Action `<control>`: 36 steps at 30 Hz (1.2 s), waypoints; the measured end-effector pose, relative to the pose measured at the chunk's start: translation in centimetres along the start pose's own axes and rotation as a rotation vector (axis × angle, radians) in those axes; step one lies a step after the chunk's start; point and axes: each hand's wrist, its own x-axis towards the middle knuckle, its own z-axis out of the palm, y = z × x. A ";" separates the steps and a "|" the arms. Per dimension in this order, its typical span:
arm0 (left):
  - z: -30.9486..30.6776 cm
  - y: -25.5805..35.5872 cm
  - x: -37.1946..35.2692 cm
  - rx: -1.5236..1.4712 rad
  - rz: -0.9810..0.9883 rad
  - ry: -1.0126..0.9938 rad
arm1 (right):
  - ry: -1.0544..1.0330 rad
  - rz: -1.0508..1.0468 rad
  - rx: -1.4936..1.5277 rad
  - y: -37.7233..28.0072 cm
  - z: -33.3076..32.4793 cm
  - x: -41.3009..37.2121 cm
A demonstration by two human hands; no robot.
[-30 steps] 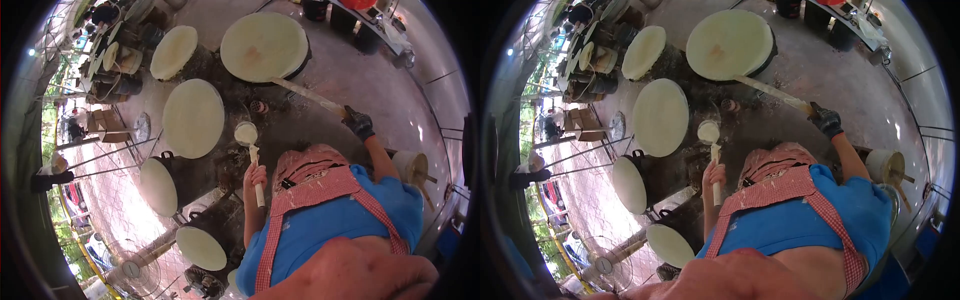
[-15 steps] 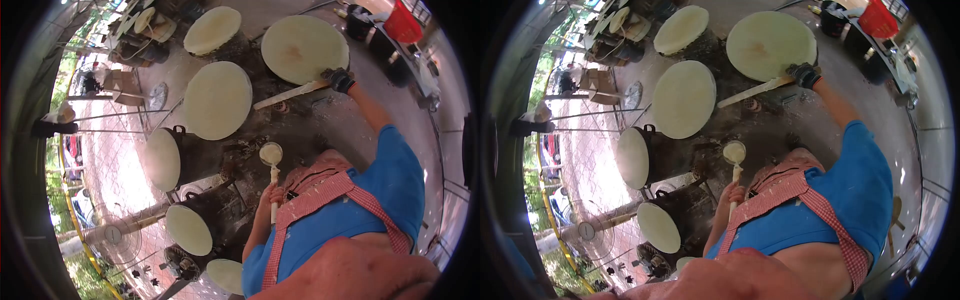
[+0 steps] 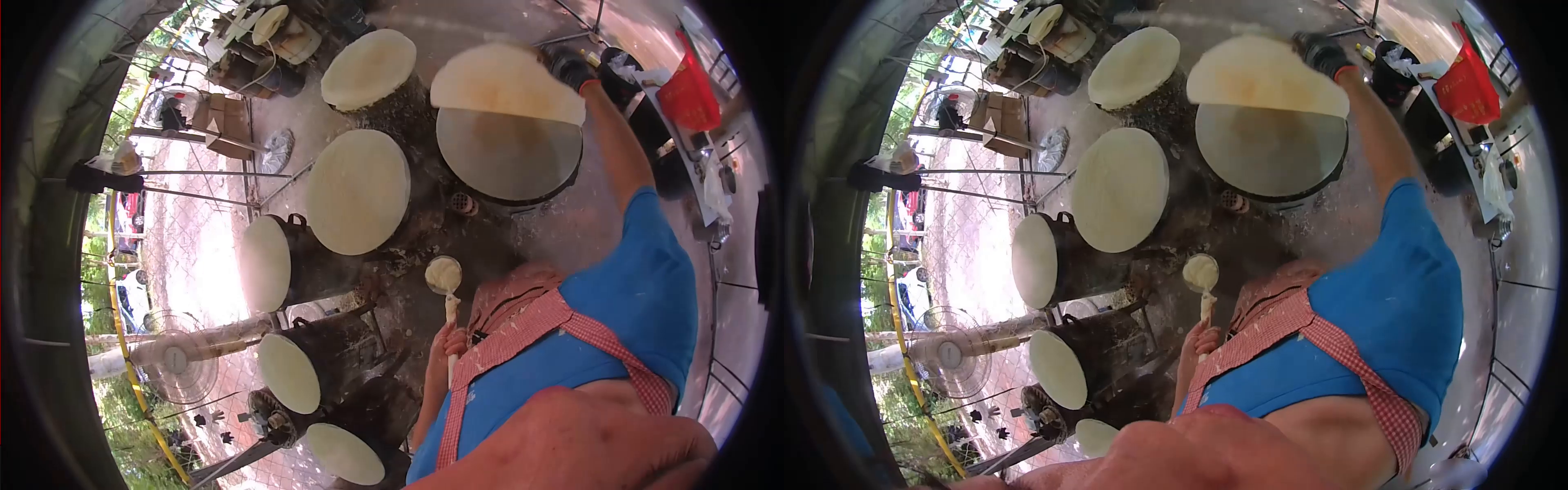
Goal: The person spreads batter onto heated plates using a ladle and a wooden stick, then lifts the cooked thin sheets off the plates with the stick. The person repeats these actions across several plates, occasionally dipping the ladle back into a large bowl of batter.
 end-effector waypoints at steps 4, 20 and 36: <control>1.4 -0.5 0.4 0.016 -0.021 -0.011 | 0.366 0.011 -0.040 6.5 -2.6 5.1; 0.0 6.8 -4.7 0.106 0.074 -0.080 | 0.066 -0.096 -0.739 -10.8 -12.3 16.8; 2.8 11.4 -7.5 -0.004 0.267 -0.248 | 0.302 -0.076 0.279 -26.5 -5.9 32.6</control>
